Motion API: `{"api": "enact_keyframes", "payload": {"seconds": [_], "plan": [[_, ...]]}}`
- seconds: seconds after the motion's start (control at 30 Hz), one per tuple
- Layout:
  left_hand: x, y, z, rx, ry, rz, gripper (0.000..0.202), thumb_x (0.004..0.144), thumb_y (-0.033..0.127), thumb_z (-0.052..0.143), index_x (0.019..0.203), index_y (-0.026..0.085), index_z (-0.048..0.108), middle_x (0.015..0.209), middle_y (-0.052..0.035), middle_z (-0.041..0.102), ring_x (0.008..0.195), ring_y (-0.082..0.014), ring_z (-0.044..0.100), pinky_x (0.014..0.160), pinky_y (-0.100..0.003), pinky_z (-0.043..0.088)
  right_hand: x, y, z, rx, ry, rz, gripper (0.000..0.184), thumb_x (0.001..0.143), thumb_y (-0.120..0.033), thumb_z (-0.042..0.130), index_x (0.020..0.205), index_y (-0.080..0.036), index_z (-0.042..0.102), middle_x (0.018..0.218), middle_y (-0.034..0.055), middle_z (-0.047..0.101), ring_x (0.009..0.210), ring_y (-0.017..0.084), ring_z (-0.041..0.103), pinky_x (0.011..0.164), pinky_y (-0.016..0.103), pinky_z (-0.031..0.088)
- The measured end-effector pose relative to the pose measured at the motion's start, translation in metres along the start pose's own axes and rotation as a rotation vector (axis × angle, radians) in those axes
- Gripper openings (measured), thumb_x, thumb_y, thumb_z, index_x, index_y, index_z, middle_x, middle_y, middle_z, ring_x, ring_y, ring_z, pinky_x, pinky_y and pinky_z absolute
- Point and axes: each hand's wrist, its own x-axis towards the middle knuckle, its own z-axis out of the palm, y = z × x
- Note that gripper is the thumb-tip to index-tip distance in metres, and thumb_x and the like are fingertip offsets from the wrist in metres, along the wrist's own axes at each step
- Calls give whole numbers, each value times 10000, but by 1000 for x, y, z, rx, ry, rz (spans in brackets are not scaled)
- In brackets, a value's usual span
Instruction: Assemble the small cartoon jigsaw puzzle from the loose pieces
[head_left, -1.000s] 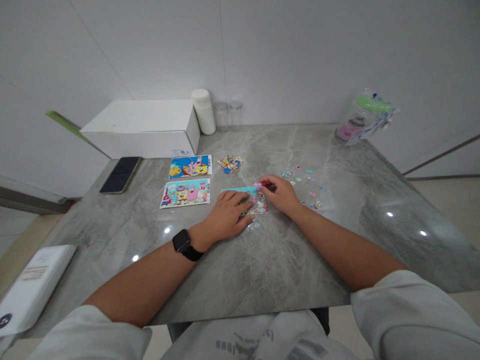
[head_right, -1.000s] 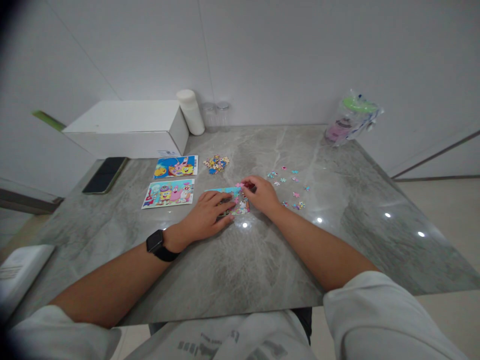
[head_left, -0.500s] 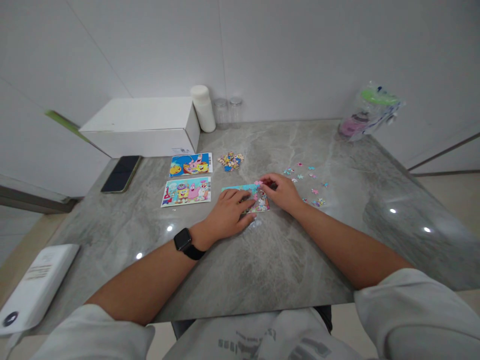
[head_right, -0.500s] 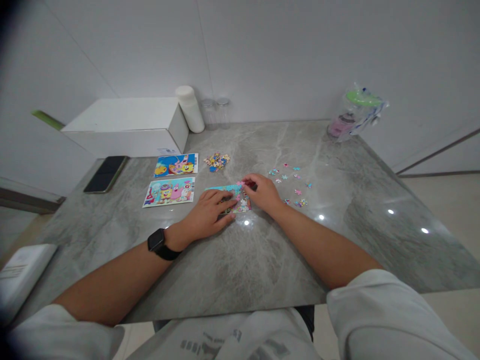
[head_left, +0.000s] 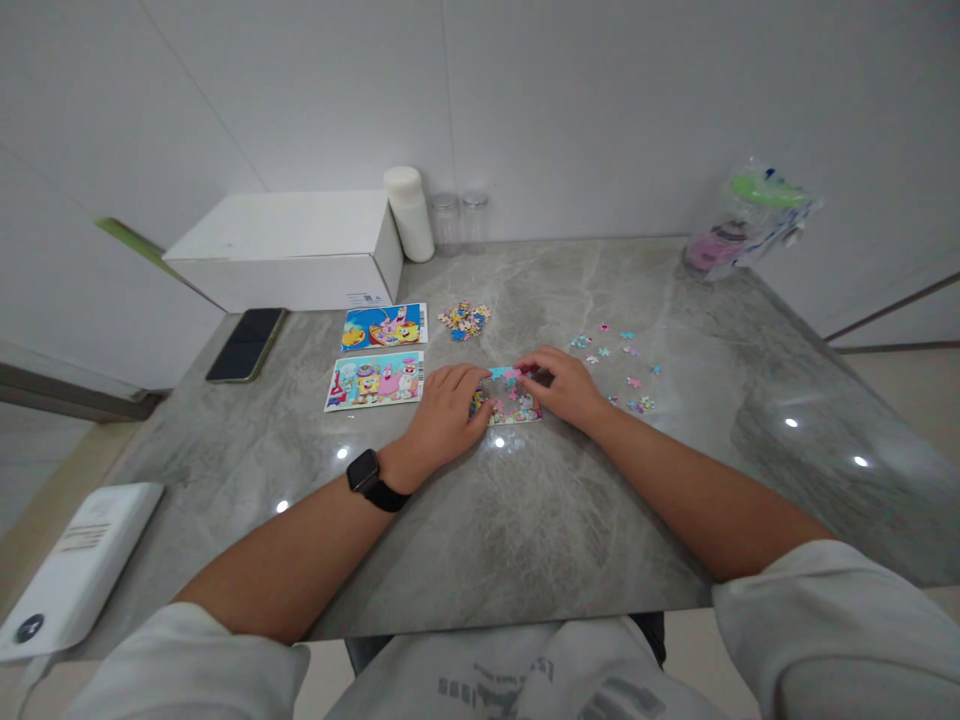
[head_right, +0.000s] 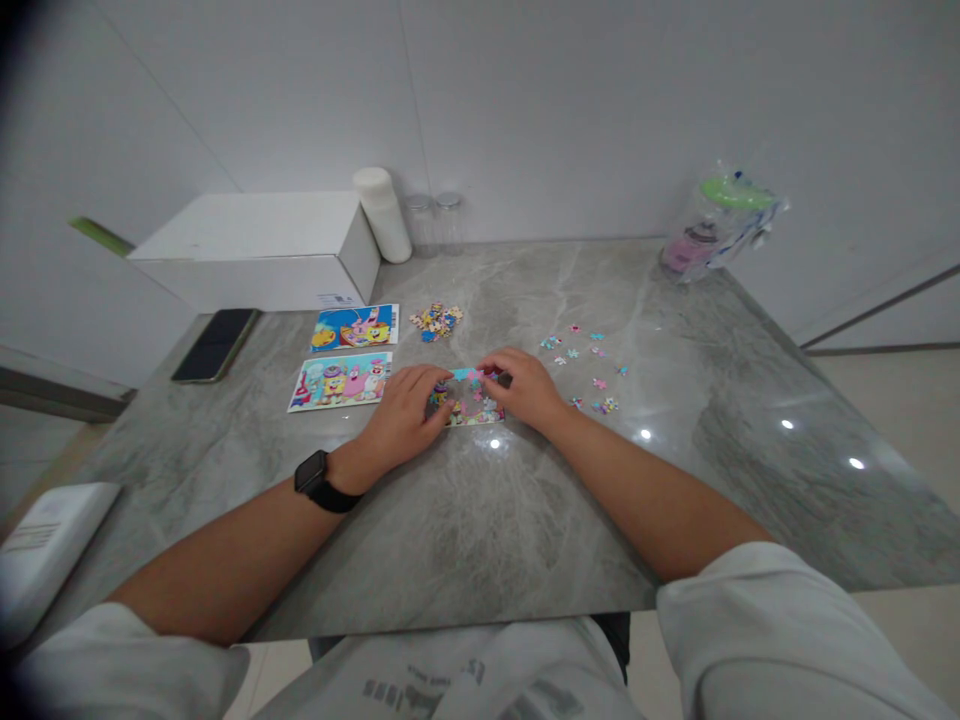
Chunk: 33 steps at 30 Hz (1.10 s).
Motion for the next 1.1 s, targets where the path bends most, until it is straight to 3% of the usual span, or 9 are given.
{"api": "enact_keyframes", "payload": {"seconds": [0.5,1.1], "plan": [[1,-2,1,11,24,3,315,988,309,611,1283,201,631,1268,-113,685,1183,-297,607,1045,-469,461,-1,0,1,-33,-28,-146,103,925,-270,713,1003,-226,764,944,65,749,899,222,677,861,354,505],[3,-4,-1,-4,27,3,256,1007,259,587,1254,216,639,1243,-97,689,1155,-283,613,1016,-461,473,1,-1,-1,3,-3,-50,133,945,-267,673,1018,-229,776,965,70,747,929,224,678,881,361,525]]}}
